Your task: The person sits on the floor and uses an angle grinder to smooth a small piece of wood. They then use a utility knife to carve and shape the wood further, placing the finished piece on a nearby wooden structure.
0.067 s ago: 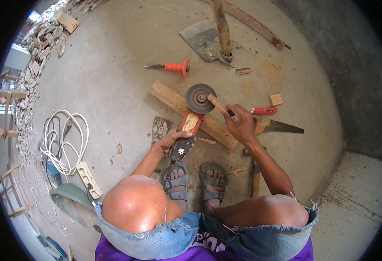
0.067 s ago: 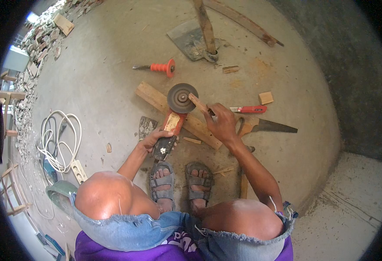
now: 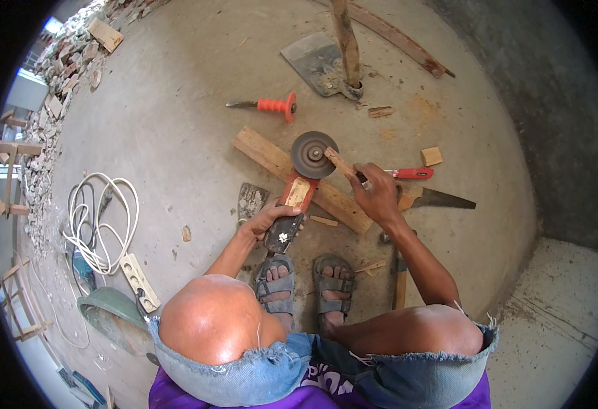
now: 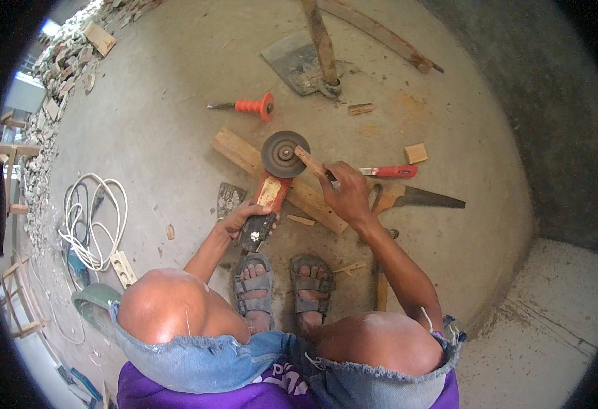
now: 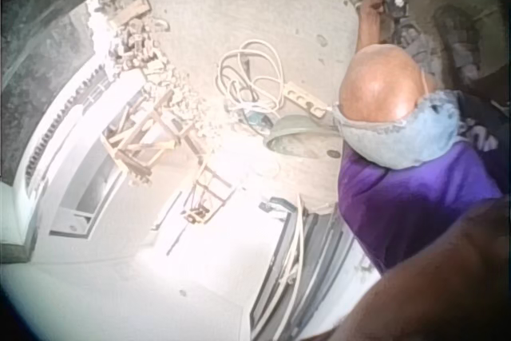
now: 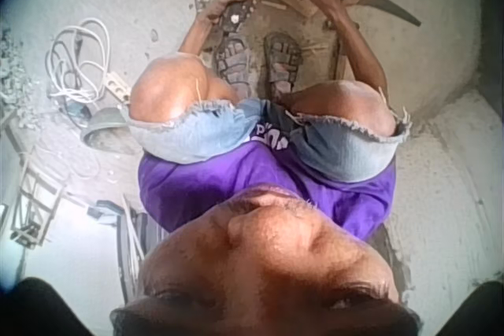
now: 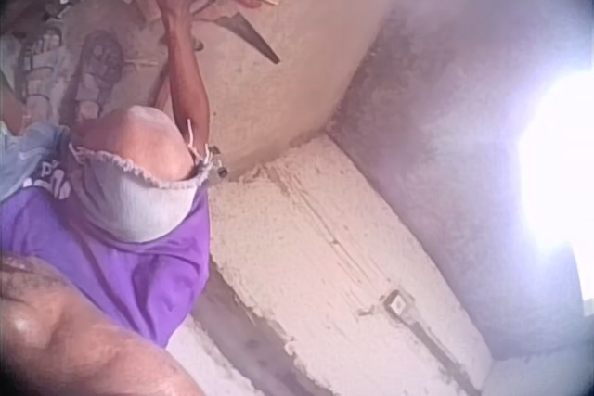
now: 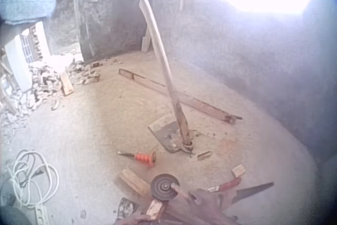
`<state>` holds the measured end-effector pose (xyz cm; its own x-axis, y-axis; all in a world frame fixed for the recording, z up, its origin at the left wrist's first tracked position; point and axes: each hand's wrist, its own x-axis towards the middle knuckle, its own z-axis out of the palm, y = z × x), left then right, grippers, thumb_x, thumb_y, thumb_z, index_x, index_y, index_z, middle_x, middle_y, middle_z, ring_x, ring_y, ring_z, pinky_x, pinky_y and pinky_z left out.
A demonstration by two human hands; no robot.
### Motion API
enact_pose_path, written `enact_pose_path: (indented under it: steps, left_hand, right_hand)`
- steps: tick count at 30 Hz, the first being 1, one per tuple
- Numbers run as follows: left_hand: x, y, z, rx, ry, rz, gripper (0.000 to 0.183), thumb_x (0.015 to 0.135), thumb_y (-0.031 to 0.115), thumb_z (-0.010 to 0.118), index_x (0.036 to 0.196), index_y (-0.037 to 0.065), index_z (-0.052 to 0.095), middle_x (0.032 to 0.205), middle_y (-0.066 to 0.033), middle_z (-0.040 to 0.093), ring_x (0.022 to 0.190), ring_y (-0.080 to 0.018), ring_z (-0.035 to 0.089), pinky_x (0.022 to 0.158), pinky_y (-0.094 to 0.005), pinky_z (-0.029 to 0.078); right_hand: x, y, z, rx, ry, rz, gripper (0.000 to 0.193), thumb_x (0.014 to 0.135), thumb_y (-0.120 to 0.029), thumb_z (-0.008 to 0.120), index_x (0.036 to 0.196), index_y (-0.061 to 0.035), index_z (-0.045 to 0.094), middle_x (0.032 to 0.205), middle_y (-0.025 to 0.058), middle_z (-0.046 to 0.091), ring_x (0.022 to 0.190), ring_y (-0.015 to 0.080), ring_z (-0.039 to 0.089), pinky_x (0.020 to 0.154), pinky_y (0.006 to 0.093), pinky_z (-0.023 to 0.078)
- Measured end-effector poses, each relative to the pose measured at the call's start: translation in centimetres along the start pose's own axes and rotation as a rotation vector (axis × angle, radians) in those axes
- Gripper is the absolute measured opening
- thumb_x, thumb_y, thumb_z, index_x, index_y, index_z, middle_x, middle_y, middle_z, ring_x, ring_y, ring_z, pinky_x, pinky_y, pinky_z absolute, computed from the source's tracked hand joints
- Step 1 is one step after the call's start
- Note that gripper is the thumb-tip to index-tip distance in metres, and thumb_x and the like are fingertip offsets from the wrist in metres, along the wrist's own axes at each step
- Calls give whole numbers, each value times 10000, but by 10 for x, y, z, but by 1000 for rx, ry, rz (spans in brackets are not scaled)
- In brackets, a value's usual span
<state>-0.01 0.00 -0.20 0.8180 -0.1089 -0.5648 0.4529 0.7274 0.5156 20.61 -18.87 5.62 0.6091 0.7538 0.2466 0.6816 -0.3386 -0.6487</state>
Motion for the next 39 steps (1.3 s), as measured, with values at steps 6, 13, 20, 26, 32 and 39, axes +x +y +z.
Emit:
enact_pose_path:
  steps: [6,13,20,26,32,39]
  left_hand:
    - [-2,0,-4,23,17,-7,484,820,265,768,1158,-1,546,923,-101,682,767,-181,704,663,-316,609]
    - [1,3,-1,75,35,-41,550,807,276,757,1215,-1,512,949,-127,680,773,-202,711,671,-330,611]
    - [1,1,-5,64,56,-53,553,806,261,760,1226,2,510,984,-124,667,813,-208,717,693,-345,625]
    - [1,4,-2,58,39,-50,590,797,274,771,1236,-21,509,987,-137,674,794,-190,709,678,-324,617]
    - [1,7,2,46,62,-75,616,790,265,779,1254,-19,490,988,-143,673,795,-197,710,681,-329,622]
    - [0,7,4,33,47,-57,621,794,251,775,1263,-18,469,987,-147,668,798,-197,710,684,-334,629]
  right_hand:
    - [48,22,-32,29,37,174,169,891,-97,673,1018,14,669,825,159,653,746,241,663,703,351,516]
    - [177,104,-54,-333,51,-74,301,833,-155,701,1118,-56,698,958,198,633,925,362,617,834,440,496]
    - [241,92,-34,-360,-98,10,453,769,-158,762,1185,-50,622,984,213,661,975,379,641,842,462,518]
    - [259,79,-34,-447,-140,9,629,776,-165,790,1301,-78,455,954,238,686,876,374,677,773,471,543]
    - [270,76,-25,-493,-266,115,746,718,-165,835,1328,-25,430,1007,254,679,968,389,675,776,463,588]
    - [275,85,-21,-473,-238,70,785,735,-229,844,1384,-61,434,941,229,693,873,363,686,780,473,564]
